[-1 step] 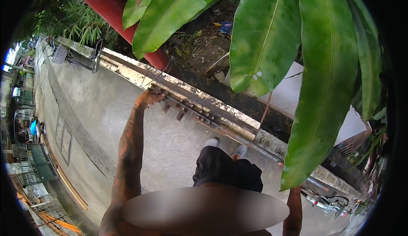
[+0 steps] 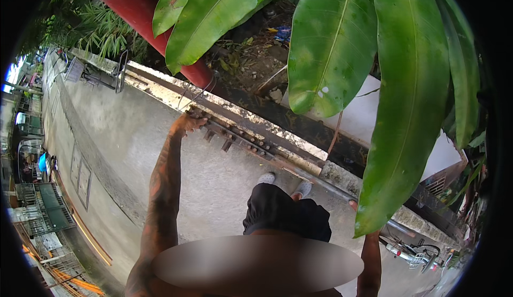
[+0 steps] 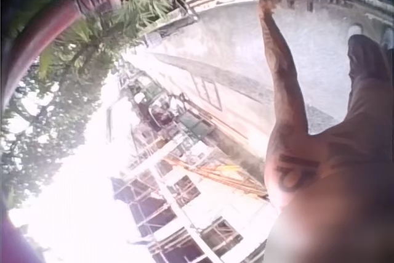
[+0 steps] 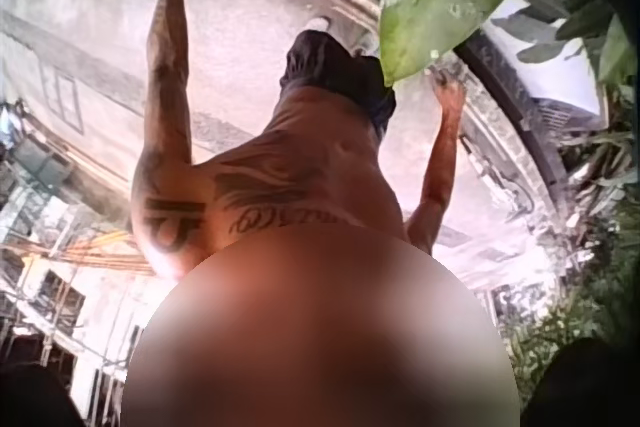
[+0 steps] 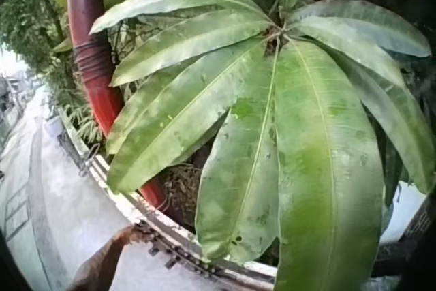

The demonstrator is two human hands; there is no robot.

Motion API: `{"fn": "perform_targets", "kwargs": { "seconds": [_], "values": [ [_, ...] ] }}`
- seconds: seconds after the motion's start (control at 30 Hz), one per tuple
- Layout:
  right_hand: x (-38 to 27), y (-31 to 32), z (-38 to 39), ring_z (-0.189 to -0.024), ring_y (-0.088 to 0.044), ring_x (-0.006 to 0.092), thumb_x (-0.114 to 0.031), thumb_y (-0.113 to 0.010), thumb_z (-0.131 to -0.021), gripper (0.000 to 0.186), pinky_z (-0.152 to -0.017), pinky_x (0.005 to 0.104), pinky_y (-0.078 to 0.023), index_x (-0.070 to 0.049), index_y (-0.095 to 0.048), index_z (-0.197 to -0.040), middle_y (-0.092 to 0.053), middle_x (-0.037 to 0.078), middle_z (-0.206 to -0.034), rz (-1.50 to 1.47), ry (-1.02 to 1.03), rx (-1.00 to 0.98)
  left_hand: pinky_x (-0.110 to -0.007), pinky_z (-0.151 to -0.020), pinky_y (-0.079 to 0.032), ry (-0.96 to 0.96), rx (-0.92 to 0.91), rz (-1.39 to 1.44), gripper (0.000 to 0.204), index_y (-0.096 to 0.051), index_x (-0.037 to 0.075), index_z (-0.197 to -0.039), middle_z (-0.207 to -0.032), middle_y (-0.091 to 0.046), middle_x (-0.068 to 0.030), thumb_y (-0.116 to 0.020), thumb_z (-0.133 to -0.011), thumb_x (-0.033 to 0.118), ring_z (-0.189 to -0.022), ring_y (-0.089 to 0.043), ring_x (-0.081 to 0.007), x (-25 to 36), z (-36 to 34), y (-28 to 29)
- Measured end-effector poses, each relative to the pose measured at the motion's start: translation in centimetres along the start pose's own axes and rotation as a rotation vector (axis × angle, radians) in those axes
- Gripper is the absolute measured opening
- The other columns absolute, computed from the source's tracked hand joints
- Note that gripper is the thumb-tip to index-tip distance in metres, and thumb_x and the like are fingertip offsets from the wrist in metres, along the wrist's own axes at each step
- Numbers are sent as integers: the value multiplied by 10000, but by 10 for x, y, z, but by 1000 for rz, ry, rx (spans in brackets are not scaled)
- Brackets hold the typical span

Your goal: The person uses a long metal bar to bend a U-shaped metal rod against a concrete curb, repeatedly adjusting the rod and applying leverage. After completing the bend, the person walks to a nearby workshop where another person cuts metal rods with a chop saw, and the person gathers the cut pieces.

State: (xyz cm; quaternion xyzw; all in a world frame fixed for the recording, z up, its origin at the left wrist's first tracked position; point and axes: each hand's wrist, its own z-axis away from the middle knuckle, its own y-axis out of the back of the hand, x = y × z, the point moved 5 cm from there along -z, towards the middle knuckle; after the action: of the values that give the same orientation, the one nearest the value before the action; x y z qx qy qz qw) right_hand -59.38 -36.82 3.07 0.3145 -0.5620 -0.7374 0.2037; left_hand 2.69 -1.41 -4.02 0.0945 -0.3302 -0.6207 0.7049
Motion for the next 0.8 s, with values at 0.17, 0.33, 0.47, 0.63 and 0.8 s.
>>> {"fn": "perform_targets", "kwargs": {
  "seconds": [0.17, 0.33, 0.47, 0.63, 0.8],
  "values": [
    [21, -57, -1, -813, -669, 439, -643, -742, -751, 601, -753, 499, -530, -48, -713, -829, -691, 227, -795, -66, -162, -220, -510, -811, -522, -7, 22, -52, 633, -717, 155, -1127, -1092, -681, -44, -701, -784, 687, -1004, -628, -275, -10, -13, 11],
    [8, -41, 7, -851, -675, 425, -660, -734, -750, 617, -788, 496, -526, -58, -731, -886, -703, 207, -805, -119, -219, -171, -550, -786, -534, -50, -17, -142, 699, -700, 133, -1179, -1088, -713, -65, -694, -776, 704, -960, -658, -309, 3, -13, 13],
    [14, -49, 16, -848, -678, 421, -605, -737, -769, 560, -786, 493, -530, -63, -733, -907, -704, 205, -806, -119, -228, -185, -555, -790, -522, -13, -13, -120, 653, -697, 144, -1189, -1126, -700, -58, -681, -809, 675, -998, -627, -288, 1, -12, 9],
    [25, -69, 28, -761, -692, 373, -554, -798, -742, 552, -695, 444, -531, -30, -733, -903, -703, 184, -786, -56, -137, 58, -549, -815, -476, 34, -56, 70, 614, -711, 129, -1111, -1048, -689, -61, -733, -787, 650, -977, -606, -273, -8, -19, 3],
    [-15, -45, 16, -874, -687, 417, -594, -784, -733, 629, -785, 461, -542, -34, -725, -1013, -714, 217, -927, -148, -217, -22, -610, -851, -446, 82, -80, -82, 595, -734, 123, -1053, -1140, -696, -31, -715, -797, 660, -885, -649, -253, -3, -14, 12]
  ]
}}
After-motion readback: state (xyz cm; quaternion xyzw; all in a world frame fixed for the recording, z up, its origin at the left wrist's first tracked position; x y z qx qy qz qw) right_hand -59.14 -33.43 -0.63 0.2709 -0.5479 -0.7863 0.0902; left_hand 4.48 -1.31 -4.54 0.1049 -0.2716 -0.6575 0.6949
